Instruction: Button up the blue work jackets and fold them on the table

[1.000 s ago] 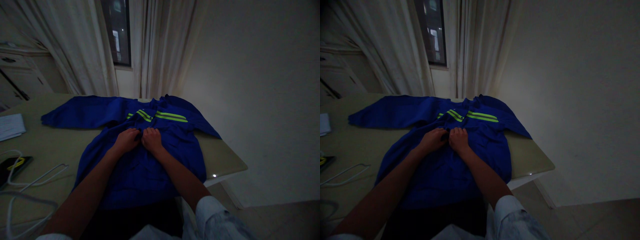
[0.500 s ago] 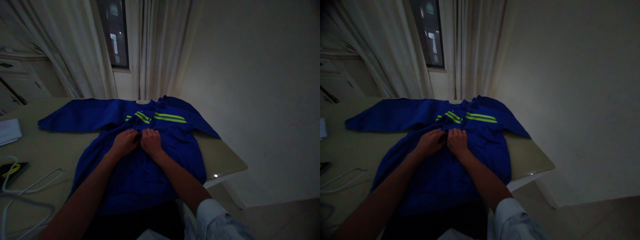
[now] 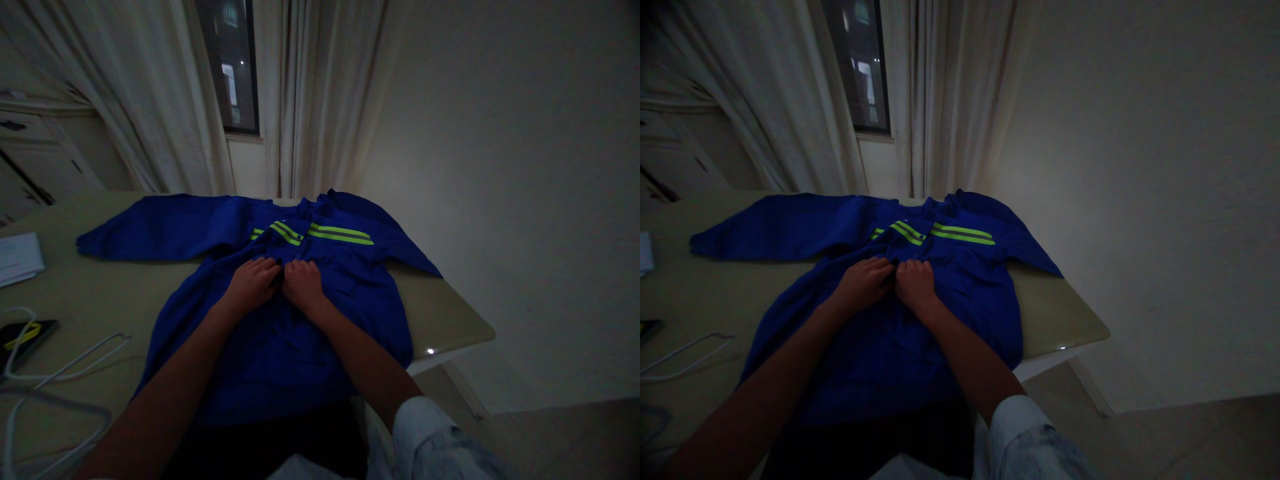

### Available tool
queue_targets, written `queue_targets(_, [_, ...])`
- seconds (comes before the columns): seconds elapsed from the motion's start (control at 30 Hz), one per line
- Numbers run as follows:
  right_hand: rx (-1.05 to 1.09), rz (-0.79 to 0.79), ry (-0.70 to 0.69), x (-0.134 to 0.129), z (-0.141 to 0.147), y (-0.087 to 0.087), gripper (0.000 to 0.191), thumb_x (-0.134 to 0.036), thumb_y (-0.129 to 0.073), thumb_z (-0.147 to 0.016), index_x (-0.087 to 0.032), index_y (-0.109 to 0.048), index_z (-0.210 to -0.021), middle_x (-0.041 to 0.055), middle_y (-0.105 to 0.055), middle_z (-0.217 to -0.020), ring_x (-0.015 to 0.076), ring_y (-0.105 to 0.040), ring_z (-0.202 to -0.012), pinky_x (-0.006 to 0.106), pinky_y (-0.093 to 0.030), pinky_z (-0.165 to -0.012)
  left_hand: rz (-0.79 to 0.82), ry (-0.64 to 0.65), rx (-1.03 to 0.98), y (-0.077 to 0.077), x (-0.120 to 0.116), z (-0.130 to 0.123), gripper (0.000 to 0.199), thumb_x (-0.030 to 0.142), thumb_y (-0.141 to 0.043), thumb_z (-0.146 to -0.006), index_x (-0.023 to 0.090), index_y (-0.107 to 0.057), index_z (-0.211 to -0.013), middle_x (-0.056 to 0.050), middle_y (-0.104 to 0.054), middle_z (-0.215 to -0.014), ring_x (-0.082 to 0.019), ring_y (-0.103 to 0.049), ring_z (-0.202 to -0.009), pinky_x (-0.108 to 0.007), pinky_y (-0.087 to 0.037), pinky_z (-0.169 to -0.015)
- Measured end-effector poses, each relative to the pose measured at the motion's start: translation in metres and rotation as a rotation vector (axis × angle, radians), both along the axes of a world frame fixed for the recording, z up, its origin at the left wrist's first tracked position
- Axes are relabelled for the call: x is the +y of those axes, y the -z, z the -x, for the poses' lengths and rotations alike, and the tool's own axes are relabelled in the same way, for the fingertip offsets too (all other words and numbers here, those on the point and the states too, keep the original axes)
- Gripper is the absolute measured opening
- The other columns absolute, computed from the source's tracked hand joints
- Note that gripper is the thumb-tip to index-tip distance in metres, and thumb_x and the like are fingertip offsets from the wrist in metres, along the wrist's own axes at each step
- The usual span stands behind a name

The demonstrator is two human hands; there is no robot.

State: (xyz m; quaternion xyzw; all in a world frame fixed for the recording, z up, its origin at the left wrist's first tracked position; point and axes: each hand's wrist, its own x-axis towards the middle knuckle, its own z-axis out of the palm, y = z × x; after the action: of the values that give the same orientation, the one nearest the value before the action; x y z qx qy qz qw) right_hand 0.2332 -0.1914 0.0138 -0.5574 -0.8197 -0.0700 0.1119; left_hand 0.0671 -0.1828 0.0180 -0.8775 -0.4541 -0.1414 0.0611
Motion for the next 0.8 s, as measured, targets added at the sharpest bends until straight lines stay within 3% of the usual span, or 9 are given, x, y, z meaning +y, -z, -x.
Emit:
queue_targets(0.17, [0.127, 0.142, -0.067, 0.005, -0.008, 0.003, 0.021, -0.033, -0.063, -0.093, -0.017, -0.069, -0.107, 0.0109, -0.073, -0.109, 0.0259, -0.068, -0.102, 0.034, -0.048, -0.085, 0.046, 0.012, -0.048, 0.007, 0.005, 0.003, 0.017, 0.020, -0.055, -0.094, 0.023, -0.071, -0.099, -0.008, -0.069, -0.106, -0.027, -0.062, -0.103, -0.038, -0.051, -0.087])
queue_targets(0.3, [0.179, 0.180, -0.103, 0.012, -0.013, 0.008, 0.018, -0.031, -0.066, -0.092, -0.018, -0.070, -0.104, 0.0096, -0.073, -0.105, 0.0246, -0.067, -0.099, 0.032, -0.048, -0.084, 0.097, 0.017, -0.131, 0.014, 0.009, 0.003, 0.018, 0.020, -0.055, -0.092, 0.023, -0.071, -0.100, -0.009, -0.068, -0.107, -0.028, -0.060, -0.103, -0.040, -0.051, -0.089])
queue_targets(0.53, [0.311, 0.171, -0.332, 0.029, -0.028, 0.021, 0.014, -0.019, -0.070, -0.088, -0.016, -0.070, -0.102, 0.0071, -0.071, -0.101, 0.0206, -0.064, -0.096, 0.029, -0.046, -0.085, 0.203, 0.101, -0.332, 0.029, 0.026, 0.011, 0.024, 0.014, -0.054, -0.087, 0.020, -0.072, -0.100, -0.009, -0.069, -0.107, -0.026, -0.064, -0.101, -0.041, -0.052, -0.094])
queue_targets(0.7, [0.637, 0.219, -0.277, 0.036, -0.031, 0.030, 0.011, -0.017, -0.069, -0.081, -0.017, -0.070, -0.093, 0.0013, -0.069, -0.087, 0.0153, -0.060, -0.077, 0.026, -0.044, -0.075, 0.335, 0.116, -0.419, 0.028, 0.031, 0.017, 0.023, 0.021, -0.062, -0.088, 0.021, -0.071, -0.109, -0.008, -0.074, -0.108, -0.025, -0.071, -0.100, -0.037, -0.053, -0.091])
queue_targets(0.8, [0.869, 0.316, -0.207, 0.039, -0.031, 0.031, 0.010, -0.023, -0.067, -0.080, -0.017, -0.070, -0.088, -0.0016, -0.066, -0.077, 0.0134, -0.057, -0.068, 0.024, -0.043, -0.067, 0.304, 0.068, -0.436, 0.023, 0.026, 0.016, 0.027, 0.031, -0.066, -0.092, 0.023, -0.069, -0.117, -0.007, -0.076, -0.115, -0.027, -0.072, -0.105, -0.038, -0.053, -0.092])
